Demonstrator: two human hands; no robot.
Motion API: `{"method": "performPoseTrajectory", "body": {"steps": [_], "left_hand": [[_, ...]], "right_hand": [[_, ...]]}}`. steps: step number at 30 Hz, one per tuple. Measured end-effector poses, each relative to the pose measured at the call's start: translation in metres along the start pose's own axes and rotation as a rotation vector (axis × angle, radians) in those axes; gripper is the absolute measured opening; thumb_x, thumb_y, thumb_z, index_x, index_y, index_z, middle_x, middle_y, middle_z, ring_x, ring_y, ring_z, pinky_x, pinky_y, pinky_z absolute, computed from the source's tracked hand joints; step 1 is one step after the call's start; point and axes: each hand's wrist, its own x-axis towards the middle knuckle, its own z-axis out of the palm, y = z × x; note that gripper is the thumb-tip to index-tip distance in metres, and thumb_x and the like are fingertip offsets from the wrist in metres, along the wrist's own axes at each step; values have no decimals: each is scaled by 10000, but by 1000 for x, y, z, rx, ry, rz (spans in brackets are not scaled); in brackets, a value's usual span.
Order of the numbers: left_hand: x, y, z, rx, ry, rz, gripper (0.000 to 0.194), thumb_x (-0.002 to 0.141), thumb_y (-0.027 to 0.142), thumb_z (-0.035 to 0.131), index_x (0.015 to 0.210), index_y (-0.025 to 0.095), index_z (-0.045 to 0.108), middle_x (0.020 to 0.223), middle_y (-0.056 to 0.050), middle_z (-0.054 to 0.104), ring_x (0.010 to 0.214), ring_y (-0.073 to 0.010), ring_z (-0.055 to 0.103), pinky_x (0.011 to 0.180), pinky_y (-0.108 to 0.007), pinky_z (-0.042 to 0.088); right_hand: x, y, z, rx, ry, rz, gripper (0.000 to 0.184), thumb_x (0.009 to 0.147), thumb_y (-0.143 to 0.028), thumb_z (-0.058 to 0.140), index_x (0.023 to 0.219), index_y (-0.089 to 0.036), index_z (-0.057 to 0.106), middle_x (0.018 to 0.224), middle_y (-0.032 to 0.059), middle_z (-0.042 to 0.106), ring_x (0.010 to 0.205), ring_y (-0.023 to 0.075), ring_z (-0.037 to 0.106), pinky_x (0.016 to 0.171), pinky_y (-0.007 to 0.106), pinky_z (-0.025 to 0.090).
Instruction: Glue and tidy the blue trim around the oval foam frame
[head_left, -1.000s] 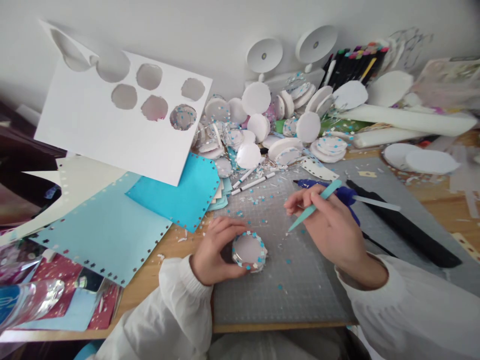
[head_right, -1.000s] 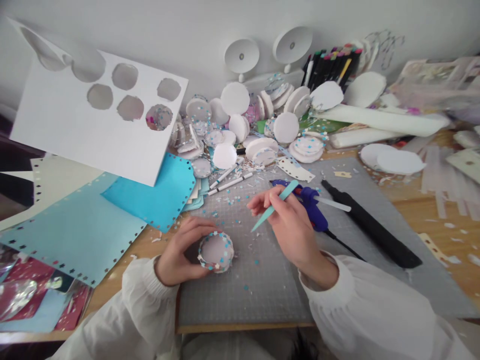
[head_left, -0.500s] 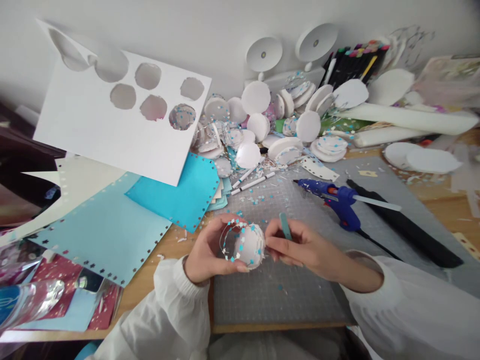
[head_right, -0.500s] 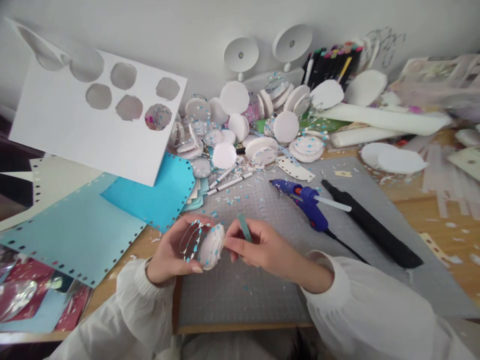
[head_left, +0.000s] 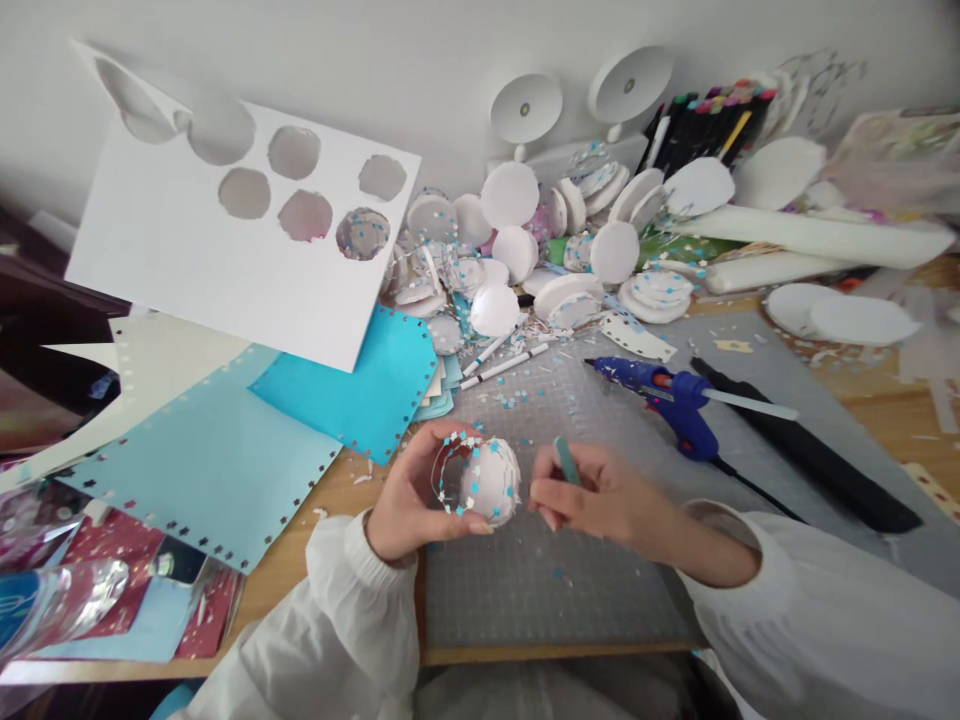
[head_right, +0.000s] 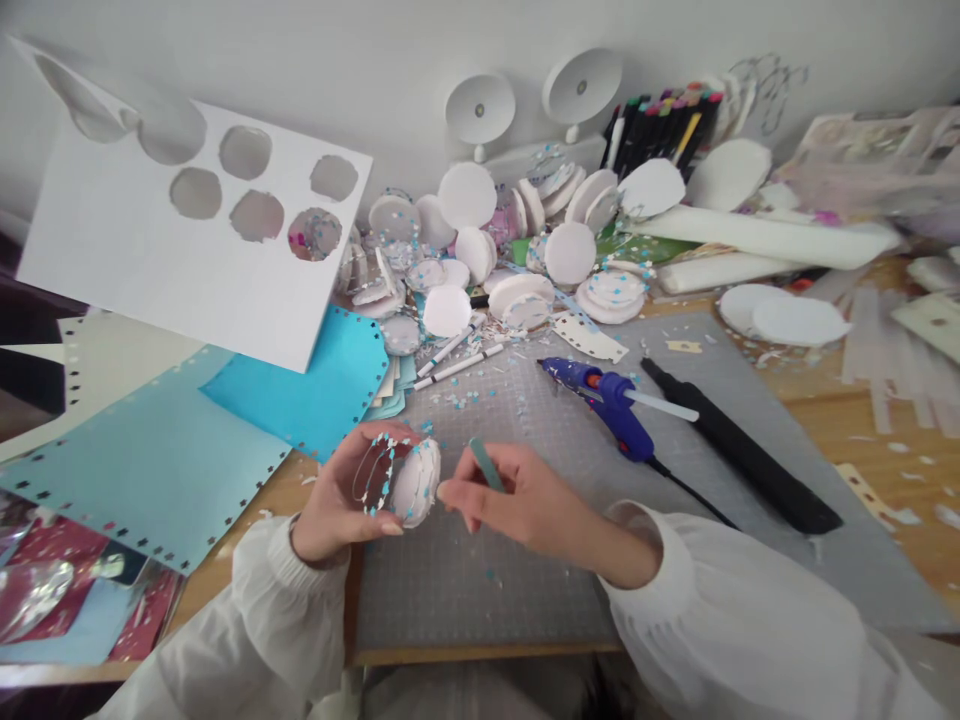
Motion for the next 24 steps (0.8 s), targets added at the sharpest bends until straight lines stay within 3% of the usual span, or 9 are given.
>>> {"method": "performPoseTrajectory", "body": {"steps": [5,11,13,16,19,21,24], "left_hand": [[0,0,2,-15,-50,10,675,538,372,876,1106,212,549,1081,-86,552,1018,-249,558,873,-361,459],[-2,-2,2,58,-77,54,653,553,249,861,1120,223,539,1108,-73,527,1050,-237,526,923,-356,422],[-2,-2,2,125,-83,79,649,567,242,842,1136,220,530,1117,-81,536,1067,-251,523,934,-369,415],[-1,1,1,315,-131,138,650,599,247,812,1180,206,524,1140,-105,553,1091,-277,525,951,-392,407],[0,3,1,480,-218,196,656,616,256,792,1208,205,513,1152,-122,574,1090,-291,538,965,-422,406],[0,3,1,549,-273,221,655,620,258,784,1211,205,507,1155,-129,584,1085,-292,548,958,-425,420],[1,1,0,625,-329,245,636,638,321,795,1198,202,520,1143,-136,602,1073,-286,565,933,-405,447]], "right_hand": [[0,3,8,-53,-30,-14,259,834,-401,623,703,-185,565,557,-44,536,414,44,366,374,200,233],[-2,0,0,87,-59,5,248,842,-379,619,718,-174,556,571,-40,524,417,38,360,380,194,226],[-2,-3,-7,178,2,-34,228,828,-362,640,715,-178,569,576,-38,525,417,36,348,379,192,203],[-1,-10,-18,302,212,-172,206,844,-332,609,694,-191,608,576,-37,521,405,31,318,382,192,208],[2,-16,-26,353,377,-306,284,887,-330,497,680,-210,650,651,0,568,481,70,433,457,221,350],[4,-17,-28,354,429,-357,313,893,-342,454,684,-232,658,742,28,601,661,135,549,580,271,445],[7,-14,-26,319,455,-350,354,891,-411,443,644,-240,629,727,34,571,755,180,557,661,321,470]]}}
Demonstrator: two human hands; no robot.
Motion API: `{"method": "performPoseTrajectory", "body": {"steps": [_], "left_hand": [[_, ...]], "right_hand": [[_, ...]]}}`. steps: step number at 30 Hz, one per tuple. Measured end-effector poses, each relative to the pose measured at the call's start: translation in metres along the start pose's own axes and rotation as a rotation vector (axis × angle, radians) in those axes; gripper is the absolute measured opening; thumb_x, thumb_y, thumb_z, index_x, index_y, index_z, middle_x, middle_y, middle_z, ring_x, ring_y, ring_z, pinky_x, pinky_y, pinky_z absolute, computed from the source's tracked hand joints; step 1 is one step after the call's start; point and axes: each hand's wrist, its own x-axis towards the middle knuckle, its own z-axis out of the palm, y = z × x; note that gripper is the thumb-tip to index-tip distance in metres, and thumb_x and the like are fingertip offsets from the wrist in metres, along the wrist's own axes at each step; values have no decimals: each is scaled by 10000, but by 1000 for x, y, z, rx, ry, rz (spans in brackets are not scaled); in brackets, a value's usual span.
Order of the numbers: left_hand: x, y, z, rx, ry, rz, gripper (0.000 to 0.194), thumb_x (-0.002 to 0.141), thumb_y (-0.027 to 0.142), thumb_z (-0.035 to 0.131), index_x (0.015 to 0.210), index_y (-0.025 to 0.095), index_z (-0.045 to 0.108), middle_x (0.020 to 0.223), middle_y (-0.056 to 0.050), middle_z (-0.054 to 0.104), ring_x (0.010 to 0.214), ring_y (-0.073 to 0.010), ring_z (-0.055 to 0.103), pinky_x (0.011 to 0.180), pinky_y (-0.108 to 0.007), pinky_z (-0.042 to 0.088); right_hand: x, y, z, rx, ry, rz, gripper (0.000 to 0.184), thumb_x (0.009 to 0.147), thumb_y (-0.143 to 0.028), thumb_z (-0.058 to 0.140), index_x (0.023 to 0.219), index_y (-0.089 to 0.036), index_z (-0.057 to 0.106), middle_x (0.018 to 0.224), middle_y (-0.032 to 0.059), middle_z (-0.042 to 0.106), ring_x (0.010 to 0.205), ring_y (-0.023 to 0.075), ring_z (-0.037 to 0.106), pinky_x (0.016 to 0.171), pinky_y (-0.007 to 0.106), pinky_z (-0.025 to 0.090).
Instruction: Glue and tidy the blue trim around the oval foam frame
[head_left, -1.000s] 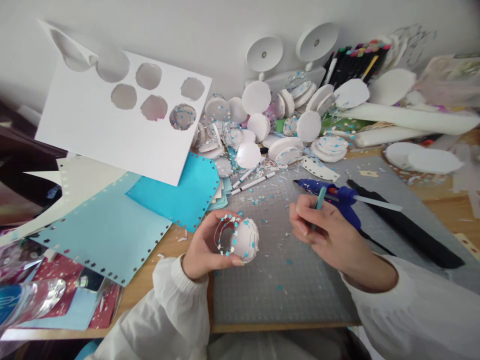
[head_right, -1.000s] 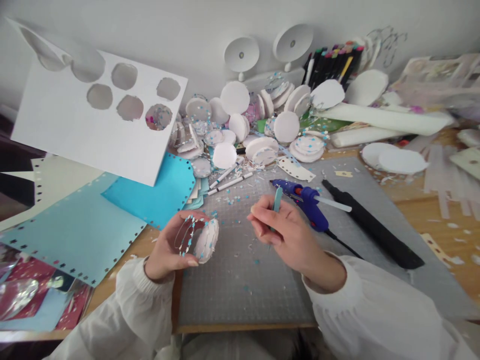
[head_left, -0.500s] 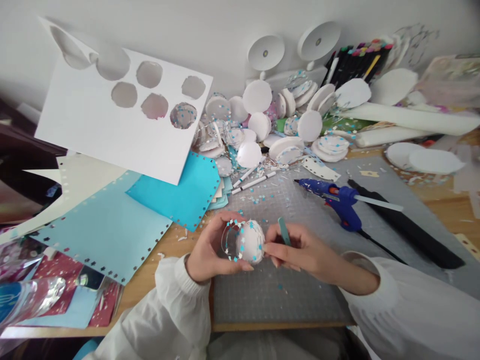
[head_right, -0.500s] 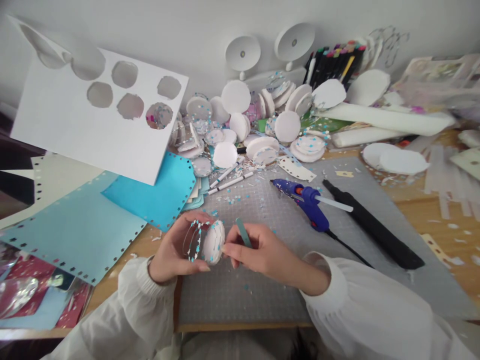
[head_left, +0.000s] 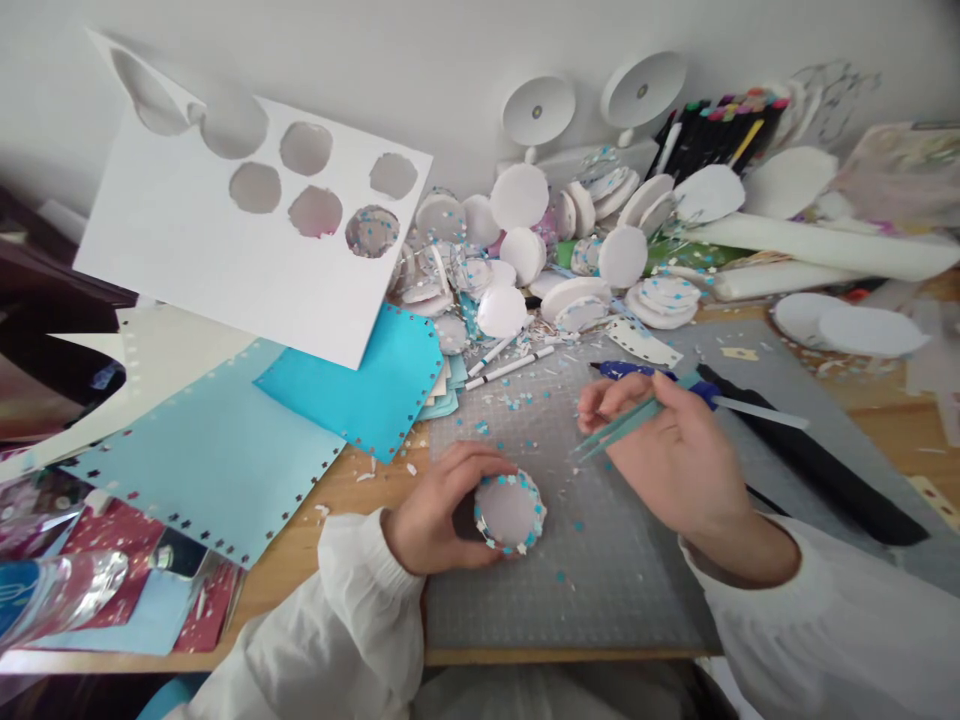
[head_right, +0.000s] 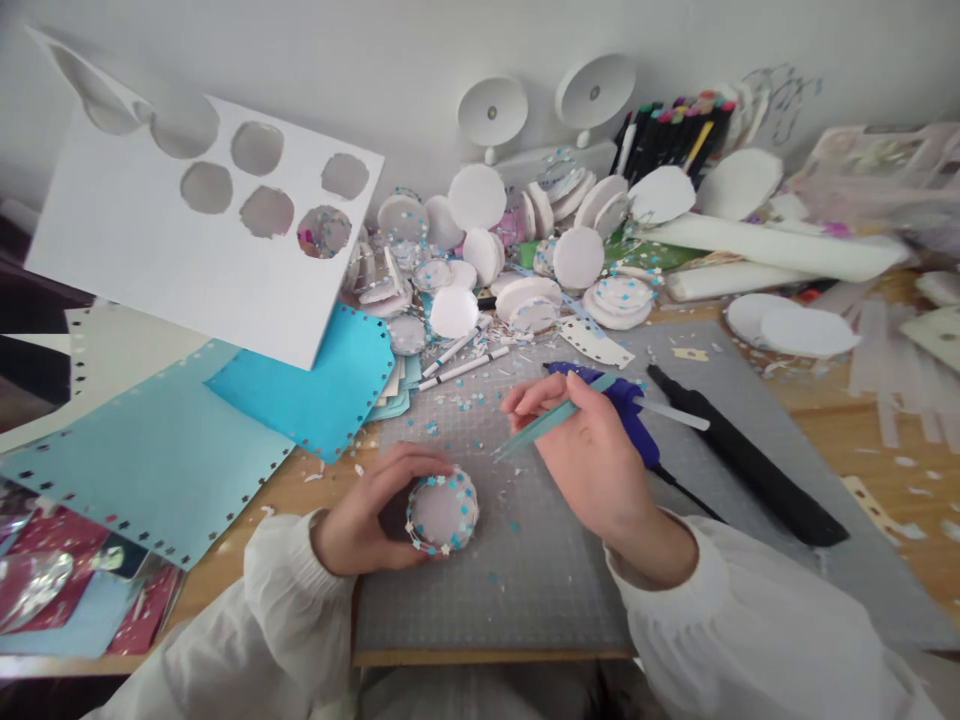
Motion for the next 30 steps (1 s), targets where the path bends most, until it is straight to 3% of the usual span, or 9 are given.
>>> {"method": "performPoseTrajectory", "body": {"steps": [4,6,12,15,17,19,23,26,30], "left_hand": [[-1,-3,1,57,-43,20,654,666,413,791,1219,195,519,1142,-147,621,1064,-279,584,917,-384,463],[-1,-3,2,78,-66,43,690,671,437,785,1251,196,500,1171,-154,619,1087,-287,581,929,-393,458],[-3,0,-1,57,-35,58,857,603,504,804,1327,213,450,1234,-171,596,1114,-322,572,965,-452,430],[-4,4,-5,-25,21,2,798,647,553,751,1308,196,483,1256,-182,567,1142,-340,538,983,-474,402],[-5,6,-6,-130,124,-32,574,787,520,632,1242,185,534,1188,-162,588,1107,-310,541,965,-452,402],[-6,5,-6,-238,320,-78,328,894,415,517,1121,187,581,1042,-112,603,996,-246,556,894,-385,423],[-7,0,-2,-332,697,-208,115,911,272,523,837,189,551,778,-12,515,740,-146,479,685,-264,382],[-6,-2,0,-324,757,-267,247,928,257,487,692,184,474,665,16,438,651,-131,408,627,-263,324],[-4,2,4,-356,726,-262,290,934,238,408,656,183,471,665,5,432,669,-146,417,637,-280,318]], "right_hand": [[-1,7,1,-111,23,88,415,848,-547,507,593,-228,585,601,2,470,562,139,437,560,303,433],[0,10,1,-153,43,73,399,825,-565,548,615,-230,601,618,2,491,551,129,435,551,293,429],[1,21,-5,-299,12,-88,165,793,-416,669,822,-258,631,662,-11,549,641,144,532,590,276,450],[1,25,-8,-348,19,-138,139,803,-367,673,876,-262,618,713,-17,573,655,131,558,598,257,464],[1,26,-9,-370,41,-164,138,802,-349,677,892,-266,616,742,-17,583,655,124,572,611,251,482],[1,26,-8,-414,60,-195,122,804,-336,677,890,-268,623,740,-19,584,645,120,578,607,245,492],[1,22,-3,-517,54,-327,56,795,-286,688,817,-252,649,822,4,640,814,148,629,725,262,523],[-1,23,2,-536,16,-356,42,791,-258,689,813,-240,658,892,27,683,913,171,651,816,303,530],[-2,30,5,-618,21,-341,56,772,-243,708,805,-231,664,841,28,713,837,175,677,740,295,546]]}}
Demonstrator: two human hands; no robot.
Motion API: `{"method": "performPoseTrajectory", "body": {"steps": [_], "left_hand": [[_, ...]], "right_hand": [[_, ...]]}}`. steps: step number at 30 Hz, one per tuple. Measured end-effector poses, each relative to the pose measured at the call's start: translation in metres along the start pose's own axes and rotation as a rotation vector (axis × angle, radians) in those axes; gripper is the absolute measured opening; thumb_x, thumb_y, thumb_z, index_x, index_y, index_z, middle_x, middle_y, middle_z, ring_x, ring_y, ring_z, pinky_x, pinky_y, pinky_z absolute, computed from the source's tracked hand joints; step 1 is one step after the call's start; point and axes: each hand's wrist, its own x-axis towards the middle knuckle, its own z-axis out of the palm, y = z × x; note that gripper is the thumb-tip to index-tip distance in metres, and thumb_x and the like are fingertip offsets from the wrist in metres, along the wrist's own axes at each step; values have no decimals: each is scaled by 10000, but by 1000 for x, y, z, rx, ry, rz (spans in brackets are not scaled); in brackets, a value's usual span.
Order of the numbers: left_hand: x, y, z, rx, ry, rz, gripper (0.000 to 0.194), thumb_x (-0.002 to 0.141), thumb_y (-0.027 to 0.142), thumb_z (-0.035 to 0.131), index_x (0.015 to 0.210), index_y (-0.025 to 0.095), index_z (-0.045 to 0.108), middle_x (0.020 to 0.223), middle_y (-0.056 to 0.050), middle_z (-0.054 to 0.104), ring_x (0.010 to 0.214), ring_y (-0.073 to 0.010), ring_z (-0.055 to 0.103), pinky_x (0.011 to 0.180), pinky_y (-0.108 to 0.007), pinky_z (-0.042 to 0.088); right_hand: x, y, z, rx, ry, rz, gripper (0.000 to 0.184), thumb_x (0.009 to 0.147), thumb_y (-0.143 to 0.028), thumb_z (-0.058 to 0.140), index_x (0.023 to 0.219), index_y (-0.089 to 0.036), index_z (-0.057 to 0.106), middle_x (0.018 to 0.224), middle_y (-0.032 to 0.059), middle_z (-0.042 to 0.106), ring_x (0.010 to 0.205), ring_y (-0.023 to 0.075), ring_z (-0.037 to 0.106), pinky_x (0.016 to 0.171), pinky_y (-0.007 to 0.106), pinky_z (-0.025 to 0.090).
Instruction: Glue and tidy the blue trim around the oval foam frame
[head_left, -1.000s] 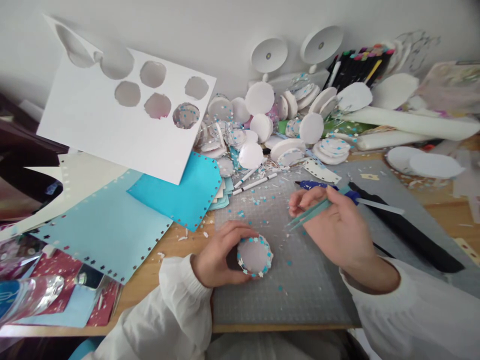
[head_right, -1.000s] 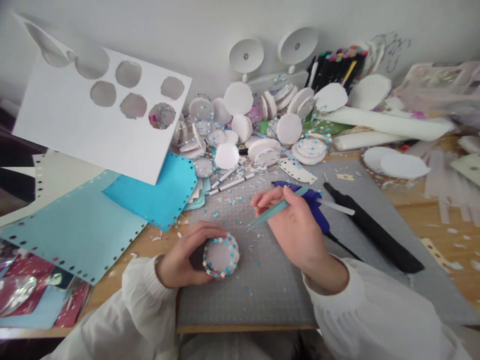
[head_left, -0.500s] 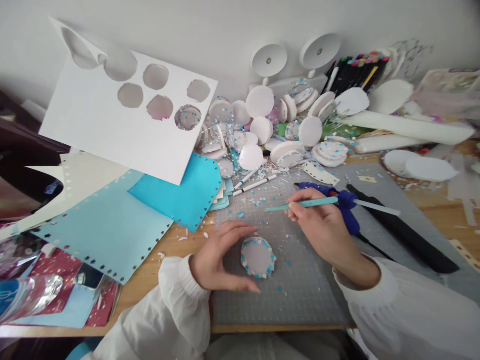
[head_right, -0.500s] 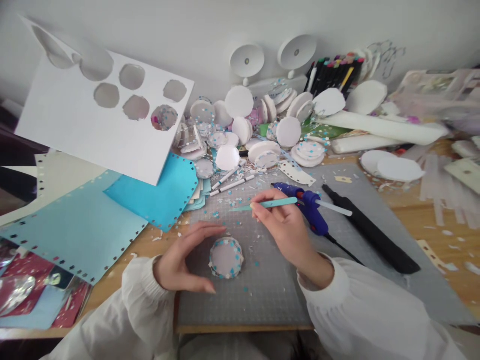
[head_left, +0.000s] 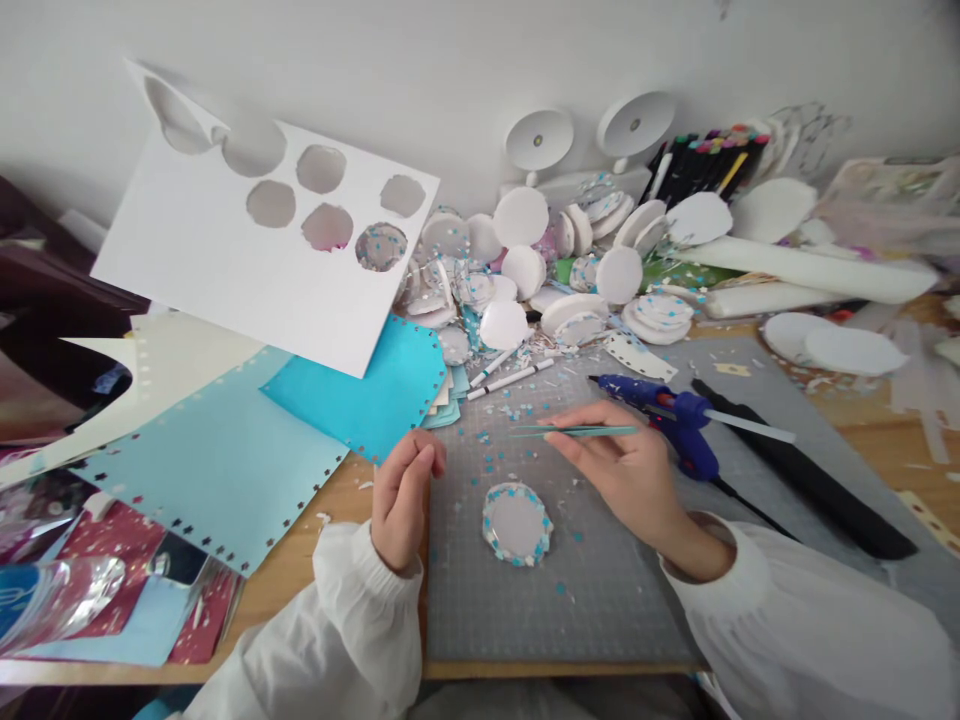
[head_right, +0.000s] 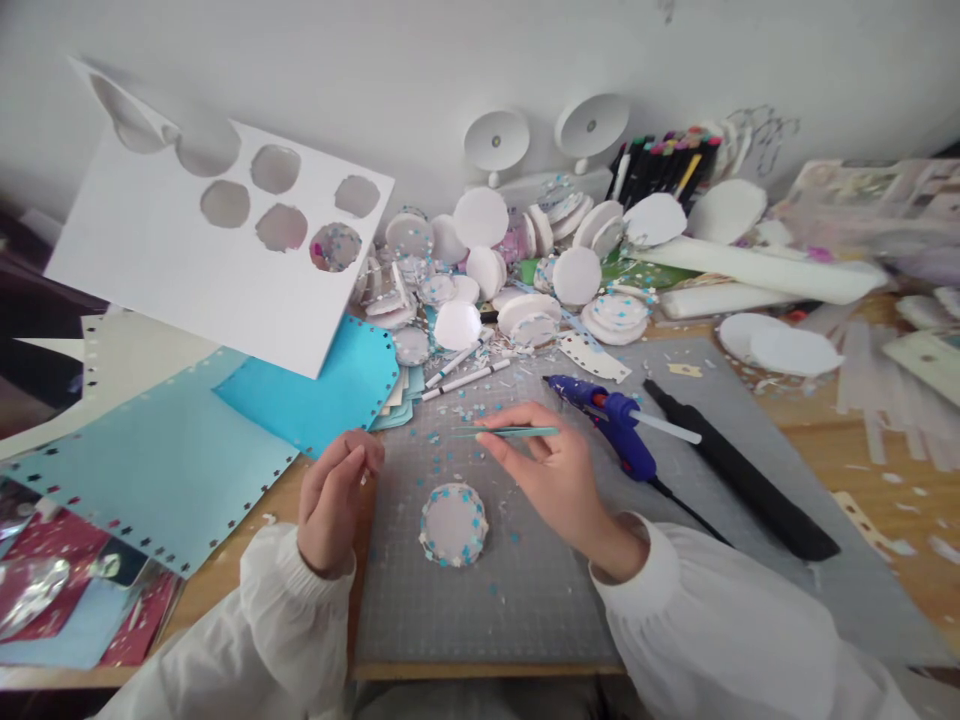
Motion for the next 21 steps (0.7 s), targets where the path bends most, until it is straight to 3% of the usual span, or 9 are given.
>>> {"method": "performPoseTrajectory", "body": {"steps": [7,13,21], "left_hand": [[-4,3,-1,70,-78,2,212,867,184,375,716,184,524,692,-14,477,696,-168,451,651,-292,345],[-7,-1,-5,186,-105,46,243,862,207,343,627,198,404,599,10,393,584,-147,382,567,-286,296],[-9,-8,-6,177,-143,81,243,821,201,376,583,203,329,543,34,308,517,-125,304,517,-280,240]], "right_hand": [[-1,2,8,-75,-33,8,65,761,-280,716,753,-228,678,778,27,727,758,186,673,678,308,534],[0,5,13,-140,-57,-23,26,773,-254,702,779,-233,687,794,26,733,760,190,672,699,319,523],[4,10,24,-269,-80,-45,40,783,-250,676,767,-223,701,745,28,729,712,191,675,624,300,504]]}}
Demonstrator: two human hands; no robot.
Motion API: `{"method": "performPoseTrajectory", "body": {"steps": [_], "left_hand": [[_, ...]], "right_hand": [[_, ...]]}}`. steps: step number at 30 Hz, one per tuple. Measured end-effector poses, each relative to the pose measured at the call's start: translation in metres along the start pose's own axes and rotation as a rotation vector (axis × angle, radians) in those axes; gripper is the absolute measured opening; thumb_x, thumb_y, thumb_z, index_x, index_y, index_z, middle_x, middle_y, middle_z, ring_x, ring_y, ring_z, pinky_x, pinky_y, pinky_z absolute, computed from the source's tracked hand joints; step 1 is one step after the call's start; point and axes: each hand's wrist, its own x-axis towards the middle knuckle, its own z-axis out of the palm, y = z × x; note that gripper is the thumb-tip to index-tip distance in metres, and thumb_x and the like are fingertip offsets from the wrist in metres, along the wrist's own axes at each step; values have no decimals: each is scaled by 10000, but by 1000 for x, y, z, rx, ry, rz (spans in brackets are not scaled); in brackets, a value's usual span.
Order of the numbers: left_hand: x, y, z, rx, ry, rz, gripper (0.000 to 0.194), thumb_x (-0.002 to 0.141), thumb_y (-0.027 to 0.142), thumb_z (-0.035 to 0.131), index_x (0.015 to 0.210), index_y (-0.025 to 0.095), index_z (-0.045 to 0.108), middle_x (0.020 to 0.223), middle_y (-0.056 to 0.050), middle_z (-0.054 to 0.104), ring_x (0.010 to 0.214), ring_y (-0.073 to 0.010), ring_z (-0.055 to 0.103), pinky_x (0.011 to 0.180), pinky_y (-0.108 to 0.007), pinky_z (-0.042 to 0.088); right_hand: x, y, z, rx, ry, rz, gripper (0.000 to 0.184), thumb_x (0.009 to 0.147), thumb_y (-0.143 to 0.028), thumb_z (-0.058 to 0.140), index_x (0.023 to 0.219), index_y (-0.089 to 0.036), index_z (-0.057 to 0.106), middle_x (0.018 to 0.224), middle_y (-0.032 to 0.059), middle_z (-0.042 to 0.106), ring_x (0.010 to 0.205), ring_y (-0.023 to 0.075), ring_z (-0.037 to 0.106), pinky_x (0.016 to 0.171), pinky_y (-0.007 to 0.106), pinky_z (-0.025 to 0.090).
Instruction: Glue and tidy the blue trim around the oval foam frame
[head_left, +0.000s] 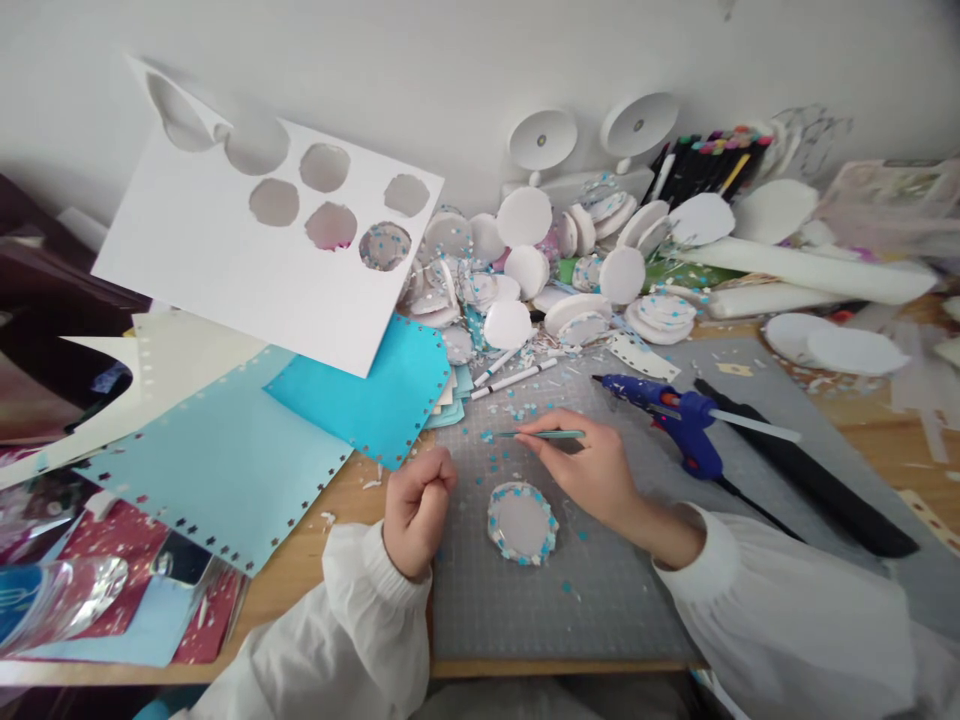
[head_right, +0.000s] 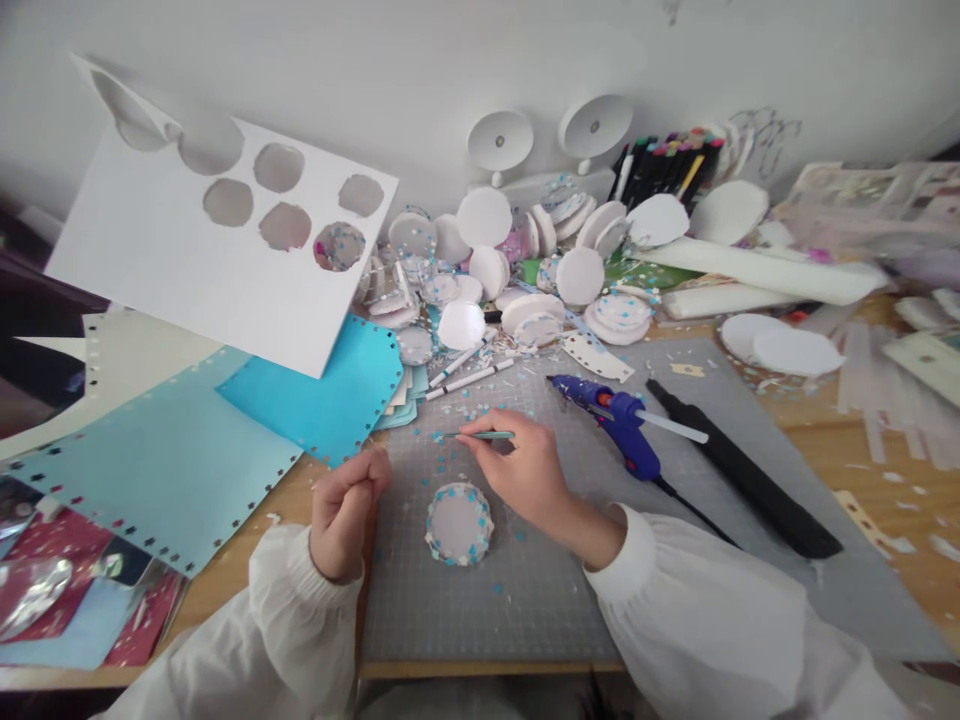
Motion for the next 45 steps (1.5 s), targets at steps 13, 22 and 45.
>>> {"method": "performPoseTrajectory", "body": {"steps": [13,22,45], "left_hand": [[0,4,-1,-2,-6,-2,256,791,120,360,547,197,355,515,30,348,493,-115,347,504,-269,262],[1,0,0,17,18,-10,230,725,75,351,532,195,391,505,28,387,491,-113,375,505,-260,274],[20,6,-1,428,59,316,254,810,93,554,1026,203,629,1013,-62,543,925,-192,551,826,-335,454]], "right_hand": [[4,0,-1,7,33,-14,50,790,-267,669,760,-236,696,734,20,729,650,178,668,672,320,530],[3,3,1,-27,-9,-89,38,774,-222,681,753,-249,697,760,14,737,741,198,677,703,335,513],[-1,-16,-25,233,91,104,82,715,-261,744,696,-220,676,717,17,728,676,177,667,613,293,508]]}}
